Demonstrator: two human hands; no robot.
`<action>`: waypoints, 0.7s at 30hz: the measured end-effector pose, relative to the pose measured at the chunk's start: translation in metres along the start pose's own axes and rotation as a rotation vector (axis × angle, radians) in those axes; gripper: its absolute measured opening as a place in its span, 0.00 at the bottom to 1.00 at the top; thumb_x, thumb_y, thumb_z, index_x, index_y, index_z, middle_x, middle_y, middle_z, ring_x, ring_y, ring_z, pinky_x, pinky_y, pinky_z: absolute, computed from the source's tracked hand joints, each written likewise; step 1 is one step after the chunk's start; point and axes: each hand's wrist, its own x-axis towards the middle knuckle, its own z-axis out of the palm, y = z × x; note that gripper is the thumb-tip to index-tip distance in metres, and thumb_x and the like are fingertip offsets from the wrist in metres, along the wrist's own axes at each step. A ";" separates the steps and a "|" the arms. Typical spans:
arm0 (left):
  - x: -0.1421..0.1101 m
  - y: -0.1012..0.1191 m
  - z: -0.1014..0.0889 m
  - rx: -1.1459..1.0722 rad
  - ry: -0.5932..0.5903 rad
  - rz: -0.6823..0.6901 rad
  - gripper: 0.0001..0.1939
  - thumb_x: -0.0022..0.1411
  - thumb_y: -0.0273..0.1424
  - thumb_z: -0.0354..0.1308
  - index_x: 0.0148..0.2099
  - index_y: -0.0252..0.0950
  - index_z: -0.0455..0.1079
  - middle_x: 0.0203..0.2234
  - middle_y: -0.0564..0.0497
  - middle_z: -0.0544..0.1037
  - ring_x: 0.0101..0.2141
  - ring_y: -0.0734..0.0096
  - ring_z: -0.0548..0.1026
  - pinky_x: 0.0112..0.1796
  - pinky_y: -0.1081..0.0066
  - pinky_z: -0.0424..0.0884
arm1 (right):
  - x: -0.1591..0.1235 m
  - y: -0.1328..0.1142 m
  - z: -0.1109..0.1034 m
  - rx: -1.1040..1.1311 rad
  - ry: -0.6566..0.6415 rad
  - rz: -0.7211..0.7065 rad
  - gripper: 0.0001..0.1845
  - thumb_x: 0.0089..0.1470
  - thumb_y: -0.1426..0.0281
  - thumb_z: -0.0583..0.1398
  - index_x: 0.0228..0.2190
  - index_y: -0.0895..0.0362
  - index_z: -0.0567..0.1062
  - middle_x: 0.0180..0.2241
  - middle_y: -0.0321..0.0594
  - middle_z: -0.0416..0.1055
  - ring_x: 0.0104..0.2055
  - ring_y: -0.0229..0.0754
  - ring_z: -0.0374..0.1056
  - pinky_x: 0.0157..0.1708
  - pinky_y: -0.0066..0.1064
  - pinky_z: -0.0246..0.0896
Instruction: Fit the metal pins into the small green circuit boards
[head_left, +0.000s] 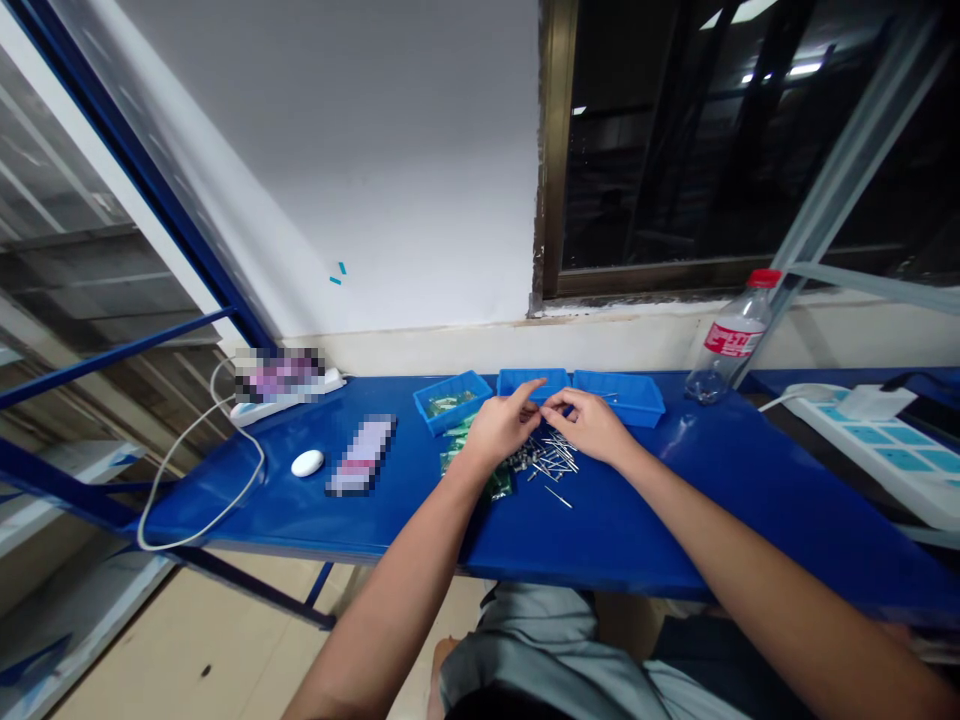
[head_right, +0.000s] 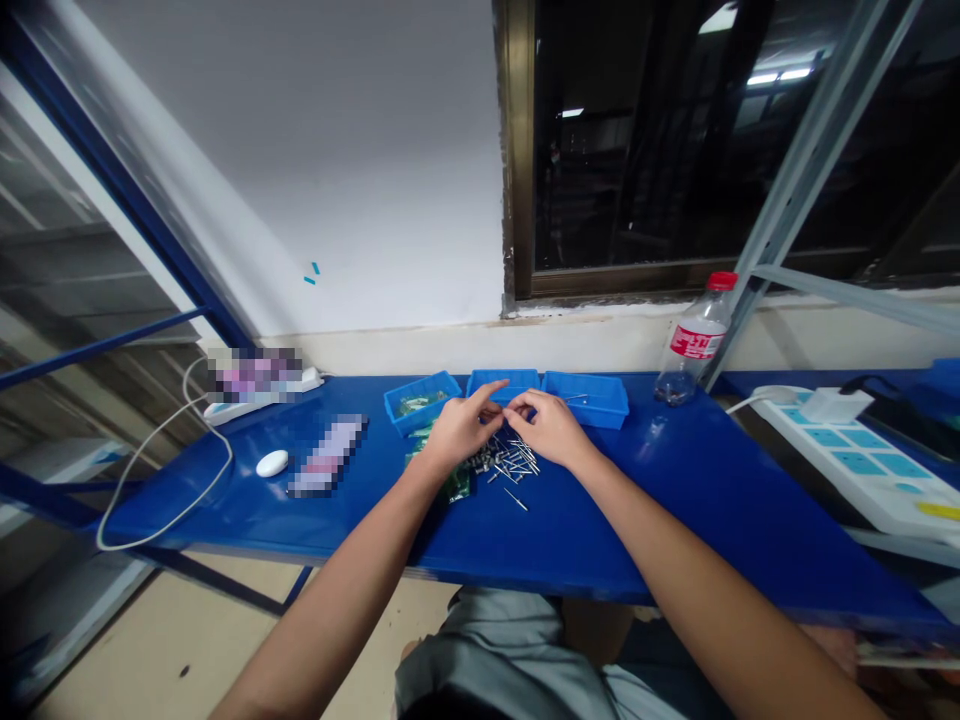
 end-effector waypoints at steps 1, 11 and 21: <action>0.000 0.001 0.000 0.052 -0.010 0.016 0.31 0.67 0.26 0.59 0.71 0.43 0.62 0.42 0.50 0.86 0.40 0.63 0.85 0.44 0.68 0.79 | 0.000 0.001 -0.001 0.008 -0.016 0.005 0.09 0.60 0.65 0.61 0.35 0.55 0.80 0.34 0.39 0.78 0.30 0.41 0.71 0.32 0.34 0.66; -0.002 0.005 0.003 -0.046 -0.005 0.046 0.34 0.62 0.27 0.61 0.70 0.41 0.65 0.42 0.45 0.85 0.40 0.61 0.83 0.44 0.71 0.76 | 0.000 0.004 0.000 -0.079 -0.002 -0.046 0.02 0.54 0.70 0.61 0.29 0.54 0.75 0.28 0.36 0.74 0.28 0.41 0.68 0.32 0.34 0.63; 0.001 0.015 0.002 -0.217 -0.038 0.015 0.43 0.62 0.24 0.59 0.76 0.40 0.49 0.44 0.47 0.84 0.42 0.62 0.83 0.49 0.65 0.78 | 0.002 0.006 0.002 -0.002 0.070 0.016 0.02 0.50 0.71 0.60 0.30 0.53 0.72 0.29 0.35 0.74 0.29 0.41 0.68 0.32 0.32 0.63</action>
